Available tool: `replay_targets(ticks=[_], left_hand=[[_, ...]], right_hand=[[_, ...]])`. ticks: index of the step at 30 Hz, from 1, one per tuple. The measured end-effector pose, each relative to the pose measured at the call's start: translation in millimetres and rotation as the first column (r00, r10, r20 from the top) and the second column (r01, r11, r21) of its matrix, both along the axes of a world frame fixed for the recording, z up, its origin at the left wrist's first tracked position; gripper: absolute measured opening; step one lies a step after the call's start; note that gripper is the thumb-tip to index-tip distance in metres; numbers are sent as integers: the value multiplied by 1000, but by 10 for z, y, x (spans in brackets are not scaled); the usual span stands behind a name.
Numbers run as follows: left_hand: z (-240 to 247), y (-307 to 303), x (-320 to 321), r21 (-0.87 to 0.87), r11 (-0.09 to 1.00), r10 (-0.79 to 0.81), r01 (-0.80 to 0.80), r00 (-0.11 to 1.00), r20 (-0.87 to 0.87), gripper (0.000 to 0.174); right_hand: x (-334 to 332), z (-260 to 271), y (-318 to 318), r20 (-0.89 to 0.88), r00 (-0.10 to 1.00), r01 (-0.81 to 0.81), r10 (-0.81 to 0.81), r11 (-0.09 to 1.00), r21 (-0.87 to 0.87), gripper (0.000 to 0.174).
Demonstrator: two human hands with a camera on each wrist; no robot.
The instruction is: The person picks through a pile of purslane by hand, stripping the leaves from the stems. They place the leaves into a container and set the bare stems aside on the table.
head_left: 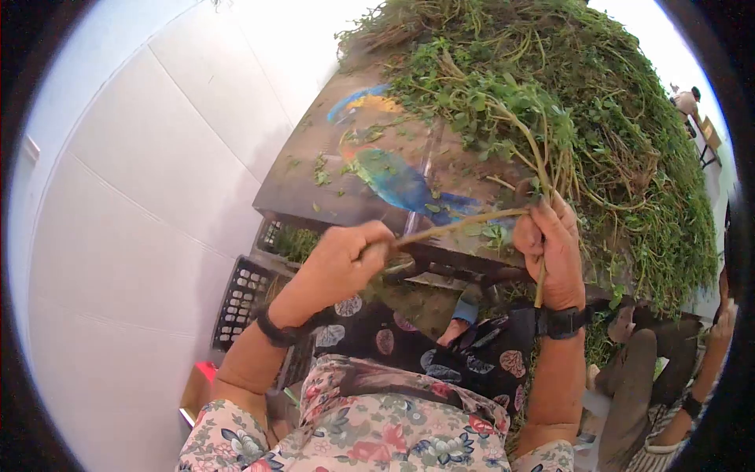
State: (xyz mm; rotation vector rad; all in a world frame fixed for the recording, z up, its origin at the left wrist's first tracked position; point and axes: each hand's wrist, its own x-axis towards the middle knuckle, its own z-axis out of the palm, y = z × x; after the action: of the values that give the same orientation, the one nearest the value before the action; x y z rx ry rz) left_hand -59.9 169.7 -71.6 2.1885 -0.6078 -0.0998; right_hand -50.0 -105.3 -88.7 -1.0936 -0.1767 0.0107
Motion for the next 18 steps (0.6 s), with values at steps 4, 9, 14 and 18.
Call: replay_targets(ticks=[4,9,14,18], left_hand=[[-90,95,26,-95,958,288,-272,920,265,12],[-158,94,86,-352,850,479,-391,852,211,15],[-79,56,112,-338,836,531,-433,795,293,13],[-173,140,70,-149,871,474,-468,718,510,10]], right_hand=[[-48,40,116,57,998,39,-23,952,-305,25],[-44,-3,195,144,989,33,32,905,-424,28],[-52,41,196,138,988,2,72,880,-476,36],[-63,34,209,154,984,5,84,864,-504,33]])
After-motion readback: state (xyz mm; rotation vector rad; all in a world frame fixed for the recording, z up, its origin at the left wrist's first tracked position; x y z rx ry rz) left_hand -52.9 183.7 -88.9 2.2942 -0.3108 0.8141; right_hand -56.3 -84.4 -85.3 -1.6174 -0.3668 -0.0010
